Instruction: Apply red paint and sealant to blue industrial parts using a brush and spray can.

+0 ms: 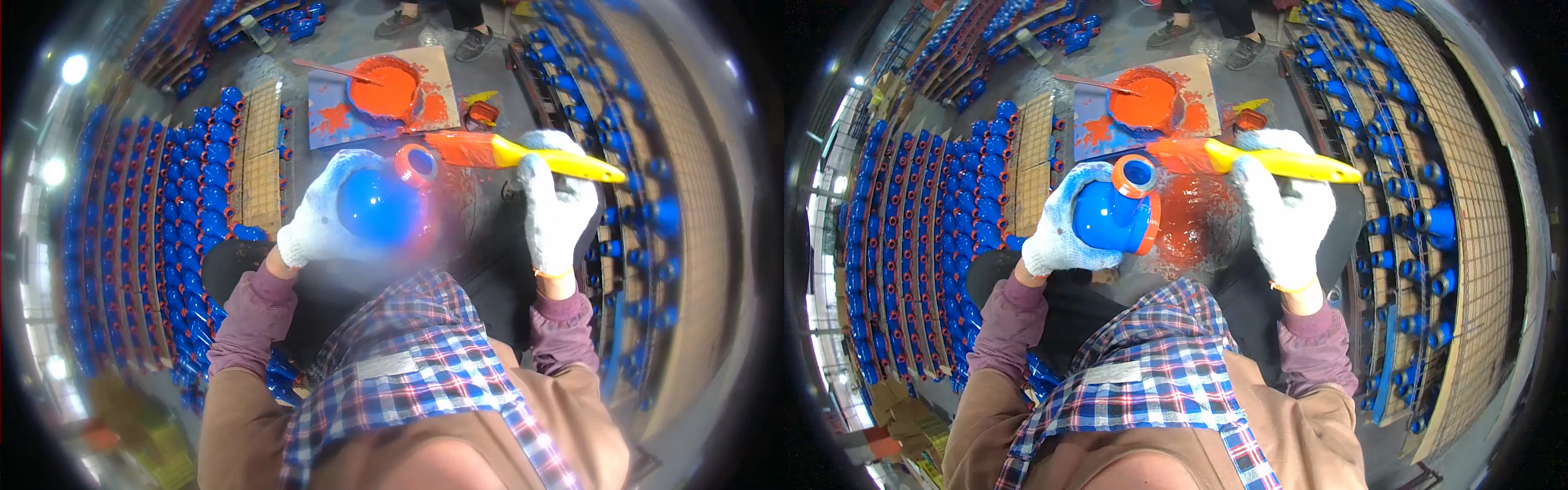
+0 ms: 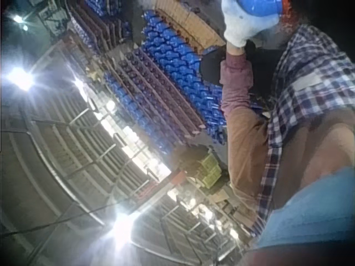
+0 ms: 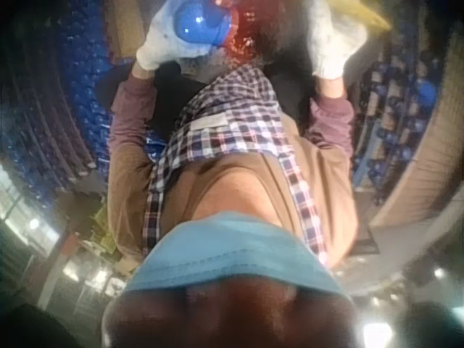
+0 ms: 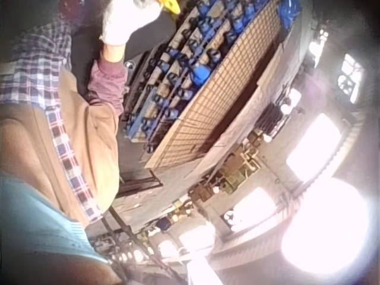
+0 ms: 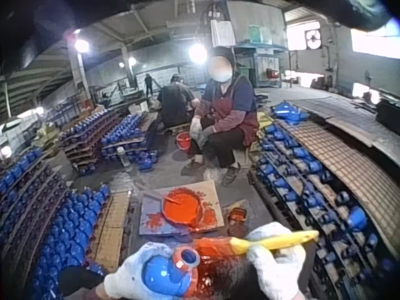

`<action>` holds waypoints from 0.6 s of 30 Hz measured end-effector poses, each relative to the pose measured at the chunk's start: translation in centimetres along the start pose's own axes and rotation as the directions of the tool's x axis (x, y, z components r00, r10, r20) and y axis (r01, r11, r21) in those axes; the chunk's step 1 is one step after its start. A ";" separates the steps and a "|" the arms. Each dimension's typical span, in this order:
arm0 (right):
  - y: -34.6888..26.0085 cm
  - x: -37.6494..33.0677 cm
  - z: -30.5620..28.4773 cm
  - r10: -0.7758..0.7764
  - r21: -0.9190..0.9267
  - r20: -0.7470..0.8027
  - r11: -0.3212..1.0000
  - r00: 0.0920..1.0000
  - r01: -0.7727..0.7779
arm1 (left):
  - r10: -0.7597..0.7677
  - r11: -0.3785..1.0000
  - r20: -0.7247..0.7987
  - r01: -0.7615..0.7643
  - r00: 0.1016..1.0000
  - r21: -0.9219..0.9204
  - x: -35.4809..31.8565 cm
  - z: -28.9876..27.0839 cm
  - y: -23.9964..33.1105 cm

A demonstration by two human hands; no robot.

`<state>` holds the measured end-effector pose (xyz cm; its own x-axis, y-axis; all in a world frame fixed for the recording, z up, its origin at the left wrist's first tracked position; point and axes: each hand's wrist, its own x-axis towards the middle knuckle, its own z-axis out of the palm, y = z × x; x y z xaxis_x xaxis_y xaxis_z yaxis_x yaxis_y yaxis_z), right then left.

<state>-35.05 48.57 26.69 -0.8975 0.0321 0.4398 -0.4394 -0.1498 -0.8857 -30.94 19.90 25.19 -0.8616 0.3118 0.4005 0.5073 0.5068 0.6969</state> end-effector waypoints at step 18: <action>4.2 4.5 1.1 0.154 -0.108 0.325 0.986 0.933 -0.125 | -0.430 0.585 0.346 0.549 0.834 -0.597 -3.9 0.0 -6.1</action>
<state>-40.92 47.03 25.09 -0.8928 -0.3148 0.3221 -0.3248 -0.0453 -0.9447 -30.64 15.63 19.39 -0.9316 0.3206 -0.1712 -0.1847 -0.0120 0.9827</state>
